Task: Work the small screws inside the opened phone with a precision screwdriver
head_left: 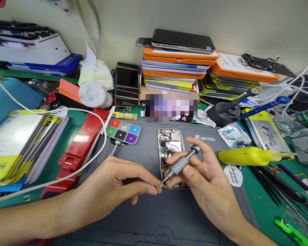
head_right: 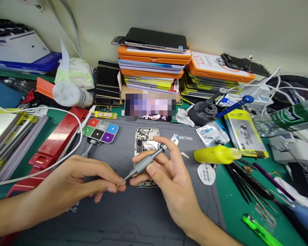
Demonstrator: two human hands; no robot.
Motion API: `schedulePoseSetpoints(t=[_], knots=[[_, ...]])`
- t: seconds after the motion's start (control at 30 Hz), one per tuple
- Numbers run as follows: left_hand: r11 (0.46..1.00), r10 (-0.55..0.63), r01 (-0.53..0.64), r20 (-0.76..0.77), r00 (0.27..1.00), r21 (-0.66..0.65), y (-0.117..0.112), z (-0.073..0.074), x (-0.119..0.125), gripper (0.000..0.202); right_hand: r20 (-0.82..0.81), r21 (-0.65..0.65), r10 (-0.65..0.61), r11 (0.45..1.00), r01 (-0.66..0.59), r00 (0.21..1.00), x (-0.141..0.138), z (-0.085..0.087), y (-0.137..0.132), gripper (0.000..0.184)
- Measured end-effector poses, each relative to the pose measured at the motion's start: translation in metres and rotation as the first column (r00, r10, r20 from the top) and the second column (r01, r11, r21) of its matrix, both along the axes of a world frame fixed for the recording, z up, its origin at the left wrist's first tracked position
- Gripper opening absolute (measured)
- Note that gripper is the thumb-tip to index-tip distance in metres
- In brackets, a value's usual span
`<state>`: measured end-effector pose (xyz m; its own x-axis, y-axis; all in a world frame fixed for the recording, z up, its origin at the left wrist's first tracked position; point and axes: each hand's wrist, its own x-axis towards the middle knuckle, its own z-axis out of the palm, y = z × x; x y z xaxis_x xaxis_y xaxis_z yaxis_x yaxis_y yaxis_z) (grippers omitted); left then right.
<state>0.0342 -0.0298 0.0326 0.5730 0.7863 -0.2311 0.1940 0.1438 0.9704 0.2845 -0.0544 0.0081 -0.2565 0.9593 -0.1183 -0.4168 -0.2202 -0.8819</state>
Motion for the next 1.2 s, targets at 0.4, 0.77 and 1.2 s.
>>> schedulePoseSetpoints(t=[0.4,0.77,1.2], knots=[[0.999,-0.007,0.005,-0.07,0.998,-0.038,0.0,-0.001,0.002,0.018,-0.024,-0.056,0.017,0.998,-0.018,1.0,-0.001,0.002,-0.002,0.038],[0.972,-0.086,0.115,-0.146,0.986,0.207,0.0,-0.006,0.0,0.019,-0.048,-0.114,-0.105,0.989,0.099,0.993,0.012,0.005,0.014,0.039],[0.454,-0.203,0.468,-0.424,0.883,0.758,-0.015,-0.021,0.003,0.036,0.485,0.778,-0.544,0.627,-0.053,0.685,0.007,-0.009,0.002,0.072]])
